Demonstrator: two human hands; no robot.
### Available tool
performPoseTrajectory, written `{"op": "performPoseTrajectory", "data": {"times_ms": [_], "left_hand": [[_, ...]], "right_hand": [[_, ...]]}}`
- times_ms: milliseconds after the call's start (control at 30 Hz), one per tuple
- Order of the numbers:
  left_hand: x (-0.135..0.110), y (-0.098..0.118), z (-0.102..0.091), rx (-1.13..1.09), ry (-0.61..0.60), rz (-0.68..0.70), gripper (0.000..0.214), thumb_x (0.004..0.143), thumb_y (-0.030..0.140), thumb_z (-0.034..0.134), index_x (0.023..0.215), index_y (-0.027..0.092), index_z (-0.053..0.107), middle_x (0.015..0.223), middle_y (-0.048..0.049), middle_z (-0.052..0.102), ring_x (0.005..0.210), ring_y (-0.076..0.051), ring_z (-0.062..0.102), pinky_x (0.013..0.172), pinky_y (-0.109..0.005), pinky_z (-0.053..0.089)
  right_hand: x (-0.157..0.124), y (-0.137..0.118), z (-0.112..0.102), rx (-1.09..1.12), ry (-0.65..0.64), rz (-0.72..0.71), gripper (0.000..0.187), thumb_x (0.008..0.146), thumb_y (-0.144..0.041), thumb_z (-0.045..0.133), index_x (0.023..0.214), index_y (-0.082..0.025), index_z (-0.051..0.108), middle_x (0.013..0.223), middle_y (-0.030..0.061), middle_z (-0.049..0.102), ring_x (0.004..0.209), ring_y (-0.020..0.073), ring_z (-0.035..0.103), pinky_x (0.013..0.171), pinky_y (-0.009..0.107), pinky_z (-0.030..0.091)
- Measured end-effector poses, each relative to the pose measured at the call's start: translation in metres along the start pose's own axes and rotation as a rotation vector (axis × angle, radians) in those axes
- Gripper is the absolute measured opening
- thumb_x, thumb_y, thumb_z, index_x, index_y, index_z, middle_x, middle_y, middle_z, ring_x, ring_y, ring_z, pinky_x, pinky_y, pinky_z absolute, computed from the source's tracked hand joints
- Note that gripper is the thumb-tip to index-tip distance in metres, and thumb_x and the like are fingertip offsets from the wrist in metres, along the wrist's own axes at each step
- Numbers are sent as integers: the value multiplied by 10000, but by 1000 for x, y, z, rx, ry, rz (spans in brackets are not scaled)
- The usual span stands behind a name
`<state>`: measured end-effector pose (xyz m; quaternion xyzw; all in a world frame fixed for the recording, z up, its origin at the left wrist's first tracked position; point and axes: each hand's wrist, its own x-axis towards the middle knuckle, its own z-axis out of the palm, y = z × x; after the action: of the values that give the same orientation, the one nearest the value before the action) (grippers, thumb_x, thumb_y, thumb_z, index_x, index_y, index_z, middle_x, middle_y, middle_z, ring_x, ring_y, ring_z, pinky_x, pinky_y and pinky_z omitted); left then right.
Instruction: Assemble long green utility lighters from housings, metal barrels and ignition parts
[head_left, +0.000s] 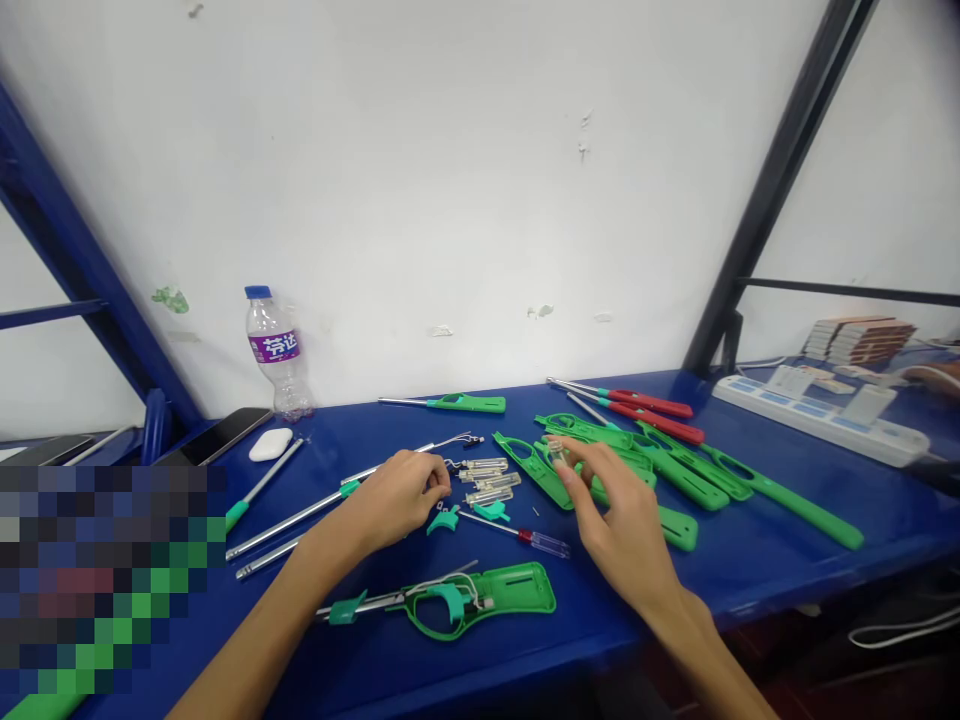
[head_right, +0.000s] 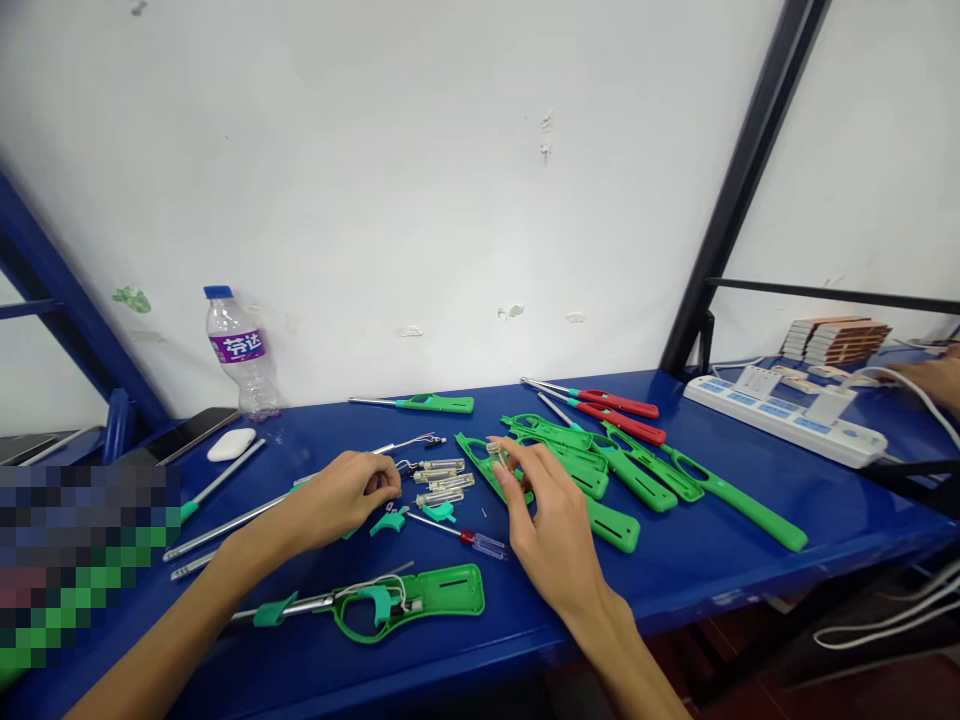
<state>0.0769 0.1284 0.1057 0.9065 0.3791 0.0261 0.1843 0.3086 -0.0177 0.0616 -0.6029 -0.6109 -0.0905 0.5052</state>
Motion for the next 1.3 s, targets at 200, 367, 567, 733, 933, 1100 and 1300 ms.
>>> {"op": "performPoseTrajectory", "data": {"times_ms": [200,367,567,733,933,1100,1300], "left_hand": [[3,-6,-1,-22,54,27,261,1057,401,672,1149,158,702,1083,-49,739,908,-189,732,831,-391,630],[6,-9,-3,-17,104,47,245,1049,388,685,1132,158,704,1072,-46,738,902,-186,729,826,-386,629],[2,-6,-6,14,111,52,242,1050,395,682,1094,159,711,1047,-40,740,903,-189,728,838,-392,624],[3,-4,-3,42,56,91,220,1039,379,697,1109,172,718,1105,-53,742,982,-207,726,895,-420,615],[9,-2,1,39,-4,154,251,1042,378,695,1188,174,704,1182,-69,731,1013,-217,726,904,-431,621],[6,-2,8,10,15,172,277,1046,382,688,1234,179,693,1232,-79,720,1049,-228,723,927,-449,618],[-1,-3,5,-12,64,119,278,1046,382,687,1239,180,691,1246,-82,716,1069,-233,719,934,-453,616]], "right_hand": [[1,-2,-1,52,20,6,208,1104,-300,555,1254,-249,689,940,26,686,773,197,655,763,319,535],[2,-2,-2,68,38,-6,175,1081,-296,601,1206,-240,710,898,16,687,743,187,649,763,317,540],[0,-3,-4,77,40,11,184,1077,-310,606,1203,-243,723,880,24,699,747,198,653,770,335,548],[-1,-3,-3,86,38,20,203,1071,-334,612,1210,-249,733,903,30,722,774,211,669,805,357,554],[-2,-1,-2,77,31,10,191,1057,-328,637,1201,-261,742,898,11,732,755,205,679,835,363,550],[-3,-3,-3,82,37,-19,175,1053,-333,646,1181,-257,738,862,5,716,721,198,670,760,333,547],[-5,-4,-6,93,112,-30,182,1036,-382,659,1143,-272,757,823,1,711,676,197,663,692,314,564]]}}
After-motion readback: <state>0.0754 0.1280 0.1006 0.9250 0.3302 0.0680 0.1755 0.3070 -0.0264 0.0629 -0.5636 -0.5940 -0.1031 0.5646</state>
